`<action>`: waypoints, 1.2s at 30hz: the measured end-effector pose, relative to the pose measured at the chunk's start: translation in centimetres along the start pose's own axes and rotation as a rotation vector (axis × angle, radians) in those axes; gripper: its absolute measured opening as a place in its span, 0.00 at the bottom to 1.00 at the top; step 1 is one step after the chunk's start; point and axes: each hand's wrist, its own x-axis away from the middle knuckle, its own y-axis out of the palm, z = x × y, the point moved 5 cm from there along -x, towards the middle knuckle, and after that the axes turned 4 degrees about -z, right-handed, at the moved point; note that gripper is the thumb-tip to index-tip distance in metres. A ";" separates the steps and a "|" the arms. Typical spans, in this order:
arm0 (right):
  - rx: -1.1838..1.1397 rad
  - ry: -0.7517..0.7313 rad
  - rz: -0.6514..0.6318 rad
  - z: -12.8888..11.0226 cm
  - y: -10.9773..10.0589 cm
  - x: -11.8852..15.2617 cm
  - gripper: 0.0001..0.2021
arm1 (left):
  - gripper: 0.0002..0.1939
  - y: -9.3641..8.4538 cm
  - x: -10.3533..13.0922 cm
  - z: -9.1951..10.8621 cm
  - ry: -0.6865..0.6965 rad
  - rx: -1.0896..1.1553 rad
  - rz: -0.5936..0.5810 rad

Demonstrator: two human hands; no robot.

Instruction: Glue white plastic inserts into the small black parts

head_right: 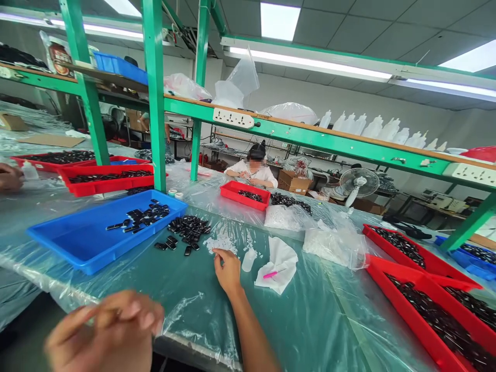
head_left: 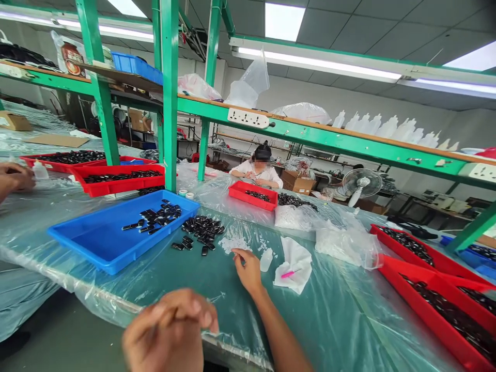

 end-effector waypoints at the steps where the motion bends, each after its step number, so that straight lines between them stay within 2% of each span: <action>1: 0.002 -0.004 -0.010 0.0 0.2 0.0 0.14 | 0.20 1.0 -0.8 0.0 -0.008 0.051 -0.043; 3: -0.001 -0.013 -0.038 0.0 0.5 0.2 0.14 | 0.18 2.1 -2.2 -1.0 -0.208 0.094 -0.119; 5: -0.008 -0.024 -0.074 -0.1 0.9 0.4 0.14 | 0.15 1.6 -3.1 -2.4 -0.414 0.162 -0.058; 7: -0.006 -0.038 -0.110 0.0 1.2 0.6 0.13 | 0.11 0.2 -3.7 -3.4 -0.510 0.209 0.031; 9: 0.008 -0.054 -0.140 0.1 1.5 0.6 0.12 | 0.10 -1.3 -4.2 -3.9 -0.518 0.236 0.097; 12: 0.053 -0.082 -0.161 0.1 1.4 0.3 0.12 | 0.10 -2.6 -4.8 -3.9 -0.515 0.254 0.112; 17: 0.131 -0.139 -0.206 -1.1 -0.1 0.8 0.12 | 0.07 -4.0 -5.6 -3.6 -0.554 0.225 0.127; 19: 0.143 -0.137 -0.198 -1.9 -1.2 2.4 0.11 | 0.10 -4.8 -5.8 -3.8 -0.572 0.174 0.113; 22: 0.158 -0.069 -0.114 -2.8 -2.6 6.7 0.13 | 0.17 -6.2 -5.7 -4.6 -0.606 0.102 0.059; 26: 0.173 0.068 0.097 -3.4 -3.2 13.2 0.12 | 0.19 -7.9 -4.7 -6.2 -0.642 0.009 -0.020; 29: 0.210 0.183 0.298 -4.3 -3.0 17.1 0.12 | 0.20 -8.3 -3.5 -7.2 -0.624 -0.101 -0.113; 32: 0.242 0.211 0.402 -6.5 -2.2 19.3 0.11 | 0.19 -8.4 -2.1 -7.5 -0.541 -0.205 -0.203; 36: 0.277 0.193 0.364 -8.8 -1.2 19.6 0.09 | 0.16 -7.7 -0.8 -7.3 -0.472 -0.305 -0.383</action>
